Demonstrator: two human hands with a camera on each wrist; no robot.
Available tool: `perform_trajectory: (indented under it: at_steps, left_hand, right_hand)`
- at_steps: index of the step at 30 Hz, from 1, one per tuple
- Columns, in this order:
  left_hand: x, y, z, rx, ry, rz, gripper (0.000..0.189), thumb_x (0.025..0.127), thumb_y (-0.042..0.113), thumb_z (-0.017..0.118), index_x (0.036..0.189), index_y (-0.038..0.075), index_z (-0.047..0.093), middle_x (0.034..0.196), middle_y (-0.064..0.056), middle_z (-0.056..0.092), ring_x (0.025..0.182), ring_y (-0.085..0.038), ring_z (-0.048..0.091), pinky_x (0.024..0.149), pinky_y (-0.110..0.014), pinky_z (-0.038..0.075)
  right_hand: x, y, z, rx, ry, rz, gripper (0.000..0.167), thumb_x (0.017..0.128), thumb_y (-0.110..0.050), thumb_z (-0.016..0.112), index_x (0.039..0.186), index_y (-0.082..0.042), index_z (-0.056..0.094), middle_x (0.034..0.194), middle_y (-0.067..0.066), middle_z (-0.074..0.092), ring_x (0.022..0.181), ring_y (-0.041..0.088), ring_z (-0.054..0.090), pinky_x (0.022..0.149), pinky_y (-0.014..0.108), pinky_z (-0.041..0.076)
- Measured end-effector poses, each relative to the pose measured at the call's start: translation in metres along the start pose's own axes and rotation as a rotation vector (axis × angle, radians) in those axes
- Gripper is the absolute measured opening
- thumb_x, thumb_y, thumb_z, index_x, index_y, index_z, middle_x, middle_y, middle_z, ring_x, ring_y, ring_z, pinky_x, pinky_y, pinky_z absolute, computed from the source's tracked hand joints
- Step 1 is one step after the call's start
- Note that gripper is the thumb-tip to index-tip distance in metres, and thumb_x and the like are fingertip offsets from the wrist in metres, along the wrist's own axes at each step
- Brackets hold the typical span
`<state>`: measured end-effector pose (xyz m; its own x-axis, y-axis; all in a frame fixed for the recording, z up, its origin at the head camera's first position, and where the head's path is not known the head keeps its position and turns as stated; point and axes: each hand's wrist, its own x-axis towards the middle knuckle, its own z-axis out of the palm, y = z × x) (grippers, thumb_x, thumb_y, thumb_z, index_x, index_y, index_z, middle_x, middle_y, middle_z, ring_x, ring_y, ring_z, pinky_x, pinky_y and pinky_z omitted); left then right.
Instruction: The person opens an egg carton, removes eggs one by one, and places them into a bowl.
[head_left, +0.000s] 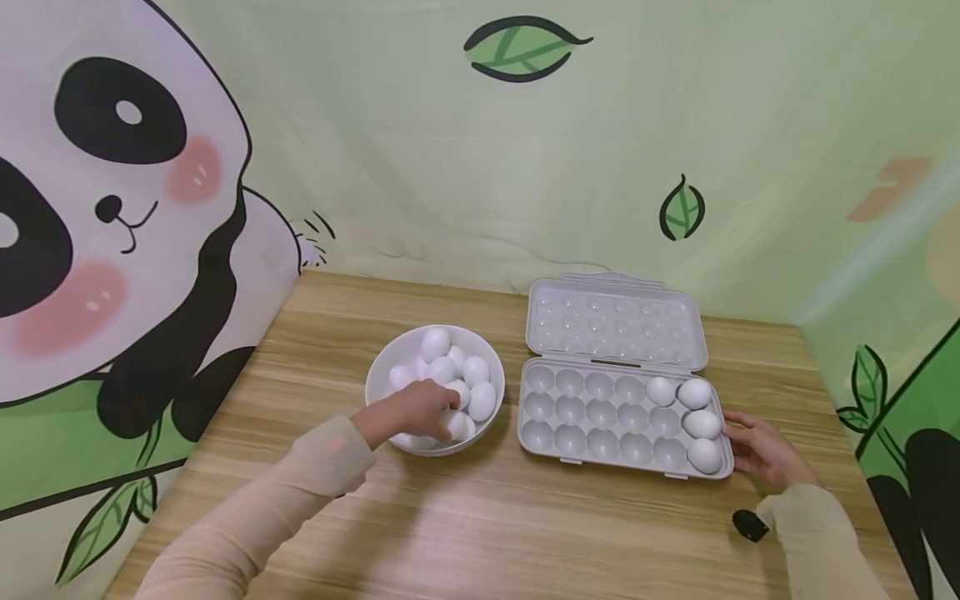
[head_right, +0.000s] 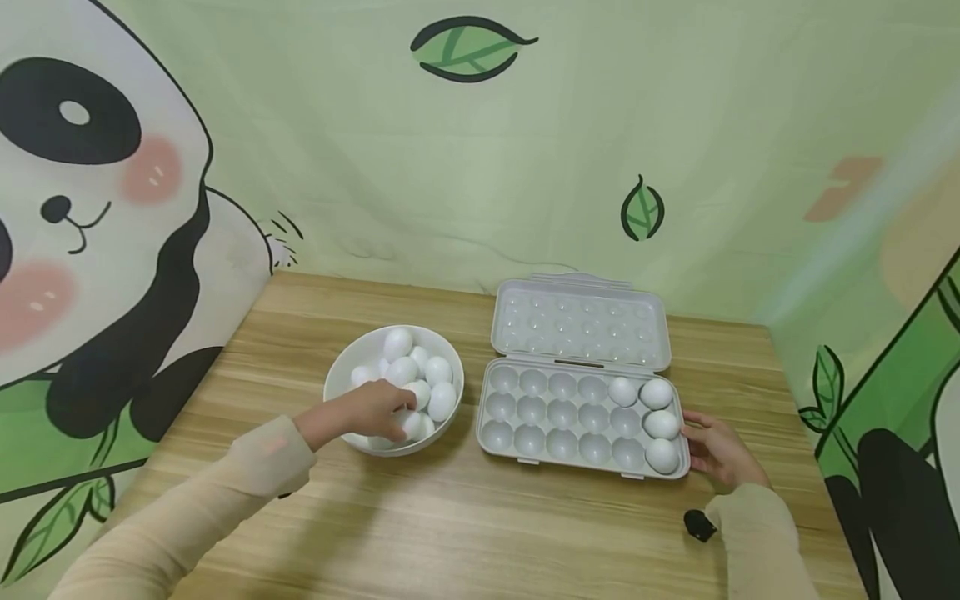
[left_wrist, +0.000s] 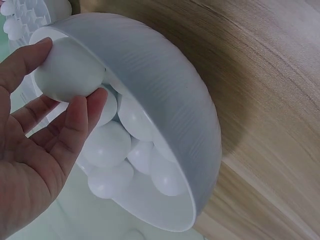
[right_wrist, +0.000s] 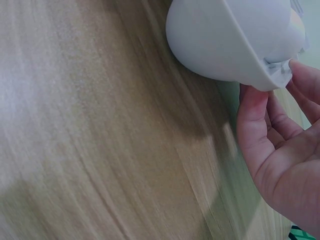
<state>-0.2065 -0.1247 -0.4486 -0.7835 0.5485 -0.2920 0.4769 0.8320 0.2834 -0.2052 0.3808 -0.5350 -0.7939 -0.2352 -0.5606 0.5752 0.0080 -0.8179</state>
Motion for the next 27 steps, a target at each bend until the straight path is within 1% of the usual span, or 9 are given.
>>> perform_trajectory:
  at_steps: [10, 15, 21, 27]
  left_hand:
    - [-0.0004, 0.0008, 0.0033, 0.019, 0.021, 0.024, 0.027, 0.064, 0.022, 0.073, 0.083, 0.012, 0.058, 0.066, 0.003, 0.050, 0.059, -0.013, 0.040, 0.053, -0.024, 0.033]
    - [-0.0004, 0.0019, 0.0052, 0.006, 0.010, 0.012, 0.026, 0.064, 0.022, 0.073, 0.083, 0.012, 0.057, 0.066, 0.003, 0.050, 0.060, -0.013, 0.041, 0.053, -0.024, 0.033]
    - [-0.0003, 0.0021, 0.0059, -0.009, 0.012, 0.007, 0.025, 0.064, 0.021, 0.073, 0.082, 0.011, 0.058, 0.063, 0.004, 0.047, 0.059, -0.013, 0.039, 0.052, -0.024, 0.030]
    - [-0.0011, 0.0024, 0.0056, -0.024, 0.009, 0.001, 0.028, 0.065, 0.021, 0.073, 0.087, 0.010, 0.059, 0.066, 0.002, 0.050, 0.061, -0.013, 0.039, 0.054, -0.024, 0.032]
  right_hand:
    - [0.0000, 0.0007, -0.0009, 0.016, -0.010, -0.001, 0.018, 0.087, -0.020, 0.053, 0.085, -0.037, 0.054, 0.081, -0.011, 0.060, 0.074, 0.007, 0.057, 0.065, 0.026, 0.049]
    - [0.0006, 0.0008, -0.0012, 0.013, -0.007, 0.000, 0.018, 0.087, -0.020, 0.053, 0.086, -0.037, 0.054, 0.081, -0.011, 0.060, 0.074, 0.007, 0.057, 0.066, 0.026, 0.049]
    - [0.0008, 0.0006, -0.0005, 0.003, -0.001, 0.006, 0.016, 0.087, -0.021, 0.054, 0.088, -0.036, 0.052, 0.082, -0.012, 0.060, 0.075, 0.007, 0.057, 0.067, 0.027, 0.049]
    - [-0.0006, -0.0005, 0.0000, 0.000, 0.001, 0.009, 0.016, 0.087, -0.021, 0.054, 0.087, -0.037, 0.052, 0.082, -0.013, 0.060, 0.075, 0.006, 0.057, 0.067, 0.026, 0.049]
